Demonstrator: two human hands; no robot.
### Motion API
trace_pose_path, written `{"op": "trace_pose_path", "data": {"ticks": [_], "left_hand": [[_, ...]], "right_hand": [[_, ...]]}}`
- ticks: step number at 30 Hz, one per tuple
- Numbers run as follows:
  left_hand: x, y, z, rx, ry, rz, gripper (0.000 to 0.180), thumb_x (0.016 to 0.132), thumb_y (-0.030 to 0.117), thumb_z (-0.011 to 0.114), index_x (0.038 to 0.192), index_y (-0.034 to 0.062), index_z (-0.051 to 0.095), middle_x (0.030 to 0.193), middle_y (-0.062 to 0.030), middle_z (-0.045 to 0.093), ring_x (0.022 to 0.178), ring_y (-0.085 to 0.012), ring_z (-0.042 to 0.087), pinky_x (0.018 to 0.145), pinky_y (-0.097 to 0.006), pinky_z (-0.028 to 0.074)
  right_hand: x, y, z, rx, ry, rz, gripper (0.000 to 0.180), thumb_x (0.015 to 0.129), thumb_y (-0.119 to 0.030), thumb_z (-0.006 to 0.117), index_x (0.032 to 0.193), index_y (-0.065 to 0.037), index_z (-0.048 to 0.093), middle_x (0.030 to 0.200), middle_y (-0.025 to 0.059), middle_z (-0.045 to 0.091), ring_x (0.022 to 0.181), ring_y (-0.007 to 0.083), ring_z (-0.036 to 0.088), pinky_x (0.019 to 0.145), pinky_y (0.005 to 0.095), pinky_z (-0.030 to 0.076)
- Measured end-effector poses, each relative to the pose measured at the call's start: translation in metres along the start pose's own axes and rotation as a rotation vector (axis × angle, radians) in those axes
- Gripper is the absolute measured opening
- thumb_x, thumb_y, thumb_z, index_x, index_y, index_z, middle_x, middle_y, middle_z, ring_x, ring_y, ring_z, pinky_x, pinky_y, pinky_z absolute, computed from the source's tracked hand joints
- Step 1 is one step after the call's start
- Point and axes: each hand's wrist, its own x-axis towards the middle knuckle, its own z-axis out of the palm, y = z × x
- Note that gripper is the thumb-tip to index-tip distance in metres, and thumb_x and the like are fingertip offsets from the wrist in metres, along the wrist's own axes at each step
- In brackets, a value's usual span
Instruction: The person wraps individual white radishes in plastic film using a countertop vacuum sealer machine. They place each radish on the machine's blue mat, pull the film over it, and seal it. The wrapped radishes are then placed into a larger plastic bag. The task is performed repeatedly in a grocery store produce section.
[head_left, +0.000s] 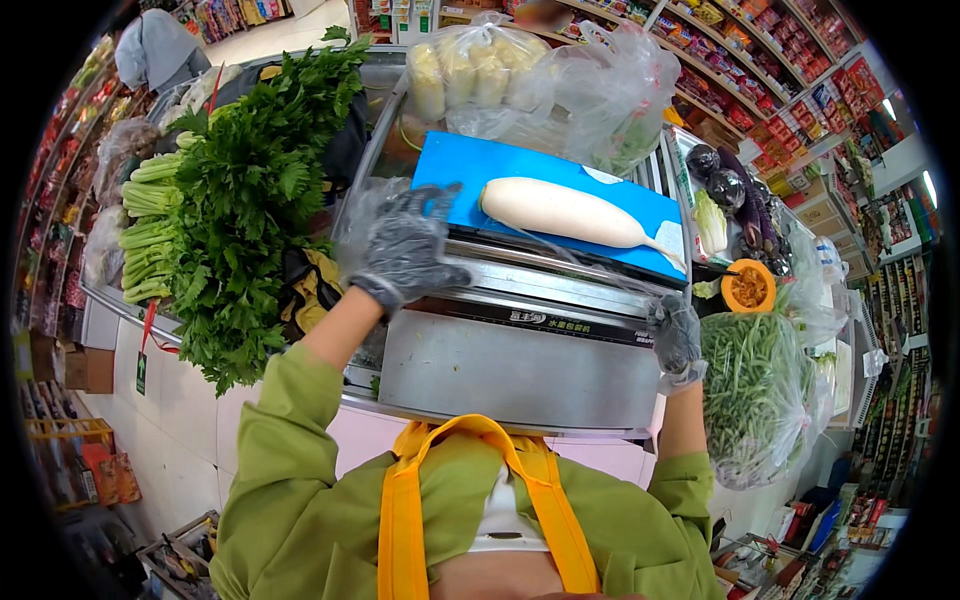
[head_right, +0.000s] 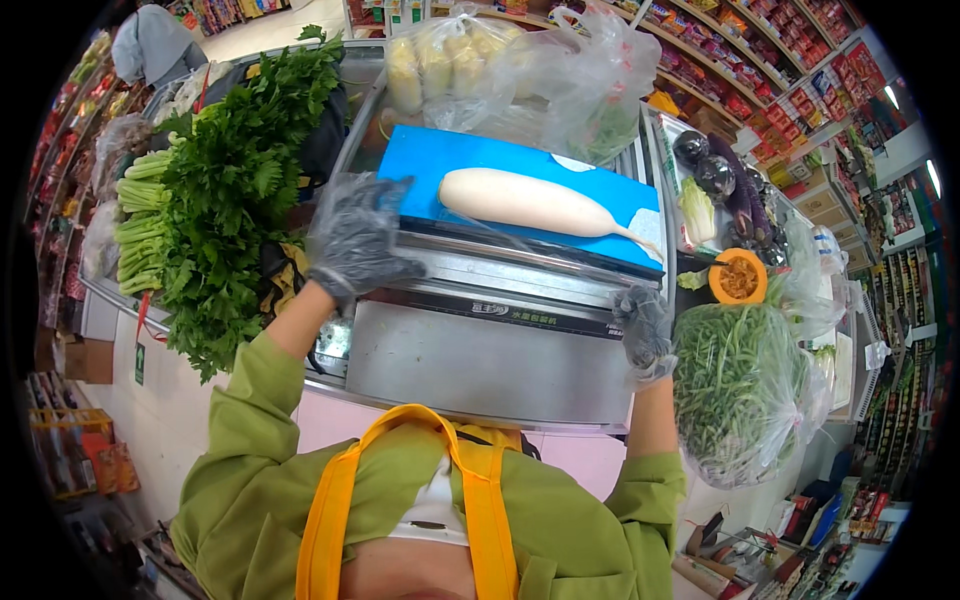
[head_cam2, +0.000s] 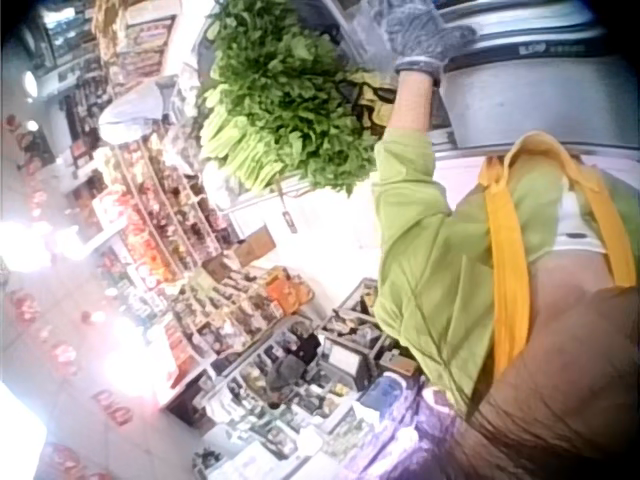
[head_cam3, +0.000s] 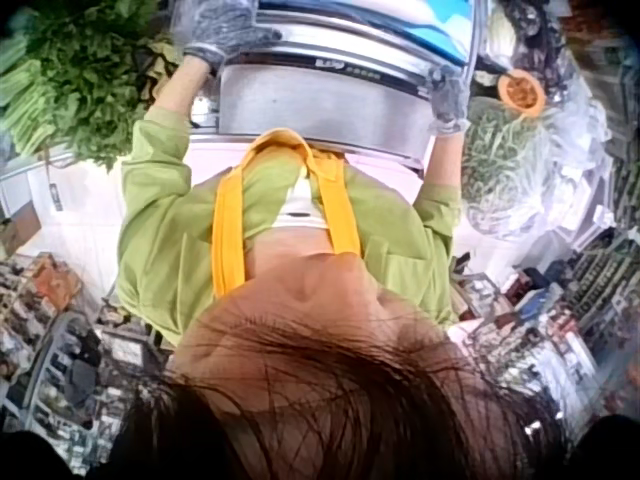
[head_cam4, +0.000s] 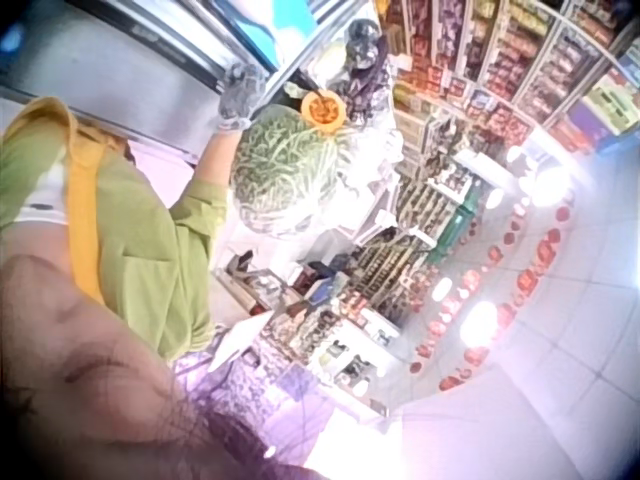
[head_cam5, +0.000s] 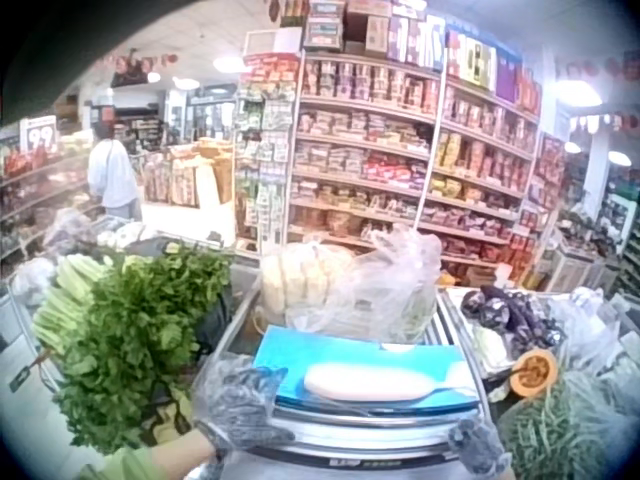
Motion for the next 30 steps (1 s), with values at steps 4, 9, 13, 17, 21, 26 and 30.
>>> {"op": "trace_pose_path", "data": {"ticks": [4,9,13,17,21,26,30], "left_hand": [[0.021,0.017,0.029,-0.111,-0.174,0.028,0.042,0.079,0.044,0.071,0.104,0.0104,0.066,0.1,-0.0134,0.066,0.098,-0.0303,0.061,0.088,-0.044,0.044],[0.014,0.008,0.043,-0.412,0.06,0.133,0.025,0.086,0.035,0.067,0.085,0.0104,0.069,0.078,-0.0062,0.066,0.083,-0.0276,0.063,0.085,-0.043,0.045],[0.013,-0.002,0.025,-0.406,0.082,-0.073,0.033,0.078,0.035,0.076,0.098,0.0107,0.066,0.103,-0.0118,0.065,0.101,-0.0305,0.06,0.091,-0.044,0.044],[0.014,0.003,0.017,-0.188,-0.026,0.048,0.077,0.07,0.048,0.08,0.132,0.0115,0.052,0.123,-0.0182,0.057,0.121,-0.036,0.049,0.102,-0.049,0.038],[0.036,0.02,0.029,-0.139,-0.098,-0.143,0.099,0.067,0.068,0.072,0.138,0.0039,0.046,0.127,-0.0235,0.056,0.119,-0.0383,0.052,0.103,-0.049,0.037],[0.052,0.036,0.03,-0.009,-0.246,-0.188,0.078,0.069,0.077,0.062,0.093,0.003,0.067,0.087,-0.0155,0.067,0.084,-0.0311,0.064,0.08,-0.045,0.046],[0.038,0.039,0.038,0.149,-0.336,-0.212,0.077,0.072,0.08,0.056,0.08,0.0048,0.071,0.083,-0.0152,0.067,0.083,-0.0303,0.064,0.076,-0.045,0.046]], "right_hand": [[-0.003,0.0,0.004,-0.029,-0.059,-0.042,0.015,0.09,-0.012,0.061,0.076,-0.009,0.056,0.07,0.0021,0.055,0.064,0.0131,0.055,0.066,0.0279,0.048],[-0.012,0.011,-0.013,-0.158,-0.052,-0.013,0.023,0.09,-0.018,0.062,0.07,-0.009,0.057,0.07,0.0086,0.062,0.059,0.0154,0.054,0.054,0.0258,0.038],[-0.013,0.011,-0.015,-0.177,-0.031,-0.019,0.027,0.092,-0.021,0.062,0.068,-0.009,0.058,0.072,0.0102,0.064,0.057,0.0137,0.053,0.052,0.0258,0.037],[-0.009,0.012,-0.018,-0.134,-0.094,-0.049,0.029,0.094,-0.023,0.062,0.069,-0.008,0.059,0.074,0.0095,0.065,0.057,0.0127,0.052,0.053,0.0259,0.039],[-0.007,0.014,-0.021,-0.175,-0.091,-0.035,0.028,0.094,-0.023,0.06,0.07,-0.008,0.059,0.073,0.0095,0.066,0.058,0.0128,0.054,0.053,0.0254,0.04],[-0.01,0.007,-0.015,-0.215,-0.05,-0.014,0.029,0.094,-0.023,0.059,0.07,-0.008,0.059,0.071,0.0087,0.064,0.059,0.0132,0.055,0.053,0.0248,0.04],[-0.012,0.007,-0.013,-0.191,-0.049,0.01,0.028,0.093,-0.022,0.06,0.069,-0.008,0.058,0.071,0.0089,0.064,0.058,0.0133,0.054,0.052,0.0248,0.039]]}}
